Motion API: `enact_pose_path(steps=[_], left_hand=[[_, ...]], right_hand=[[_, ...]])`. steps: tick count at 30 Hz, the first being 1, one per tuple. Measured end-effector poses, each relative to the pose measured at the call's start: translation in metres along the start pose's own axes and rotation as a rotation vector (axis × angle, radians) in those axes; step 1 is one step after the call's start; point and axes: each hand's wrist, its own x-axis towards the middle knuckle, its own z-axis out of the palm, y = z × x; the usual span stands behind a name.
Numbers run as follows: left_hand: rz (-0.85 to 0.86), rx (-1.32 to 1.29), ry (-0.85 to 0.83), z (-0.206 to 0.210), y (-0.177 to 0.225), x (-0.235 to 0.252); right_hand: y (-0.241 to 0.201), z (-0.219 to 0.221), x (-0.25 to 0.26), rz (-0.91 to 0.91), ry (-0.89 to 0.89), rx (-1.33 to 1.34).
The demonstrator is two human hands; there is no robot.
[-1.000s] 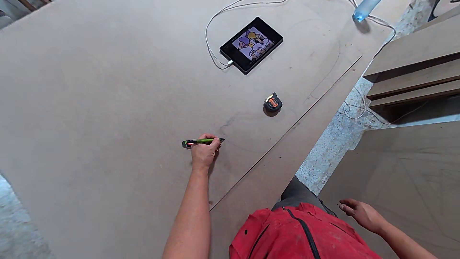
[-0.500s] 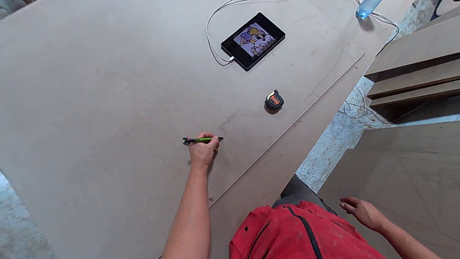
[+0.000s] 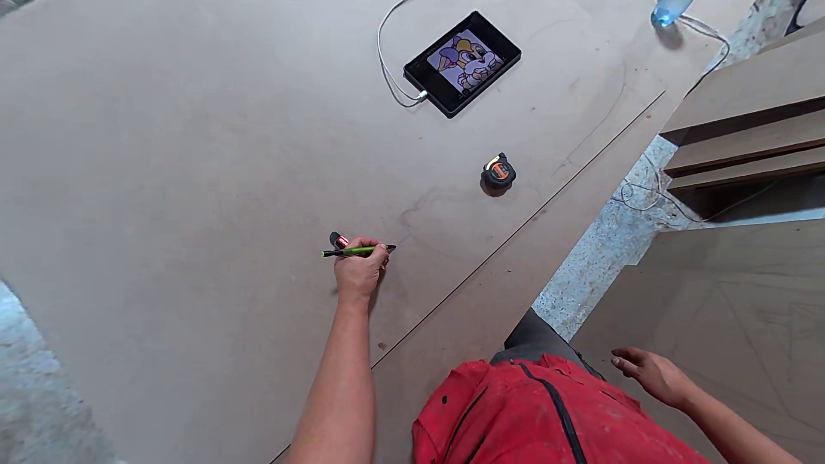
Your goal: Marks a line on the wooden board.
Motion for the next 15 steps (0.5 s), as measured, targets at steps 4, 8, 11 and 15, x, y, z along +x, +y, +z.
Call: enact_pose_path(steps=[4,8,11,15], left_hand=[[0.007,-0.027,0.013,-0.006,-0.003,-0.006],[0.006,-0.043,0.031,-0.012,-0.009,-0.012],[-0.005,-0.047,0.053,-0.016,-0.013,-0.018],[-0.017,-0.036,0.08,-0.021,-0.018,-0.027]], right_hand=[[-0.001,0.0,-0.002,0.004,-0.001,0.005],[0.0,0.001,-0.002,-0.006,-0.001,-0.009],[-0.001,0.001,-0.002,-0.008,0.003,-0.009],[-0.002,0.001,-0.003,-0.019,0.01,-0.018]])
